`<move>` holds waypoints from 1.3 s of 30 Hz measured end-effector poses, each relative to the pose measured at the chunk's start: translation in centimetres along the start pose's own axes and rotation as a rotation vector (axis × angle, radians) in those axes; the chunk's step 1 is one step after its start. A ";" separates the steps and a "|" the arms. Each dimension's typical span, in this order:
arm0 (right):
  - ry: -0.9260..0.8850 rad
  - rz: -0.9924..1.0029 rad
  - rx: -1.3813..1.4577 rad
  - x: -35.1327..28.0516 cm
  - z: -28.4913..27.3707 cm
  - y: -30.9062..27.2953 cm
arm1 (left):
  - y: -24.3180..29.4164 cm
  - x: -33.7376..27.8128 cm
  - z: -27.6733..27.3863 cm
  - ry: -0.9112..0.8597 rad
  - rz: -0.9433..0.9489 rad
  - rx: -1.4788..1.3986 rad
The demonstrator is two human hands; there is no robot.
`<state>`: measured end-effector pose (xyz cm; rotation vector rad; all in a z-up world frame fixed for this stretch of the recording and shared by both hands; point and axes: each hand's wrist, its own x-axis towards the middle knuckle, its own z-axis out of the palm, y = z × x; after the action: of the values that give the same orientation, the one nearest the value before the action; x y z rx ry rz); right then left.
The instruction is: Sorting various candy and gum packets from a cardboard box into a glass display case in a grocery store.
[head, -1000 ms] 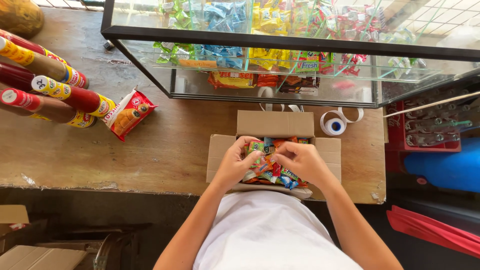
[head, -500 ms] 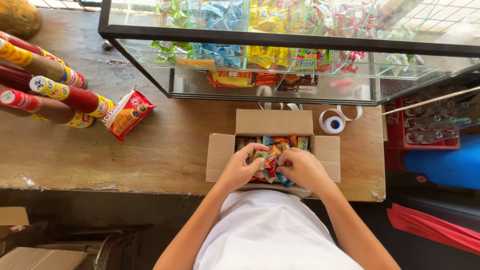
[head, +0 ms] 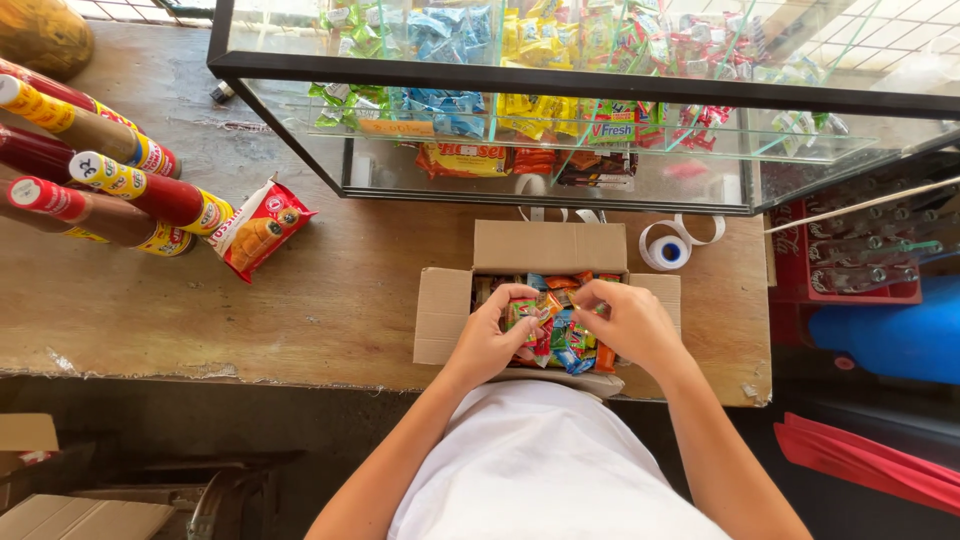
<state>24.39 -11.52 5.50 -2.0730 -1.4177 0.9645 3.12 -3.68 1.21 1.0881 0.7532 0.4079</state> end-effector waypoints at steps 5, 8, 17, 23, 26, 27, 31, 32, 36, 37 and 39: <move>0.016 0.061 -0.361 -1.1 0.0 0.7 | -0.6 0.3 -0.2 -0.028 -0.029 -0.042; -0.029 0.119 -0.349 -1.1 0.3 1.7 | -0.6 0.3 -0.1 -0.045 -0.043 -0.042; -0.109 0.193 -0.452 -0.8 0.2 0.2 | -0.1 0.2 0.2 -0.014 -0.052 0.056; -0.152 0.185 -0.303 -1.0 0.5 0.6 | -0.8 0.3 0.3 -0.023 -0.018 0.074; -0.161 0.190 0.003 -0.7 0.9 1.9 | -0.8 0.1 0.3 -0.069 0.058 0.101; -0.156 0.172 0.211 -0.6 1.2 2.6 | -0.9 0.0 0.3 -0.102 0.114 0.108; -0.126 0.032 0.489 0.0 1.3 2.3 | 0.8 -0.1 1.0 -0.127 0.002 0.160; -0.044 0.010 0.398 0.2 0.9 1.9 | 0.7 0.1 1.1 -0.097 -0.020 0.136; 0.314 -0.047 -0.152 0.4 0.1 3.0 | -1.3 0.9 0.3 -0.124 0.356 0.306; 0.317 -0.042 -0.152 0.4 0.2 3.6 | -0.7 0.8 0.6 -0.130 0.355 0.306; 0.415 -0.046 -0.452 0.5 0.6 4.6 | 0.6 0.8 1.2 -0.246 0.396 0.813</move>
<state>26.93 -12.76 1.77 -2.3595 -1.5399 0.1727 4.56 -3.69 1.84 2.0299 0.4764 0.2885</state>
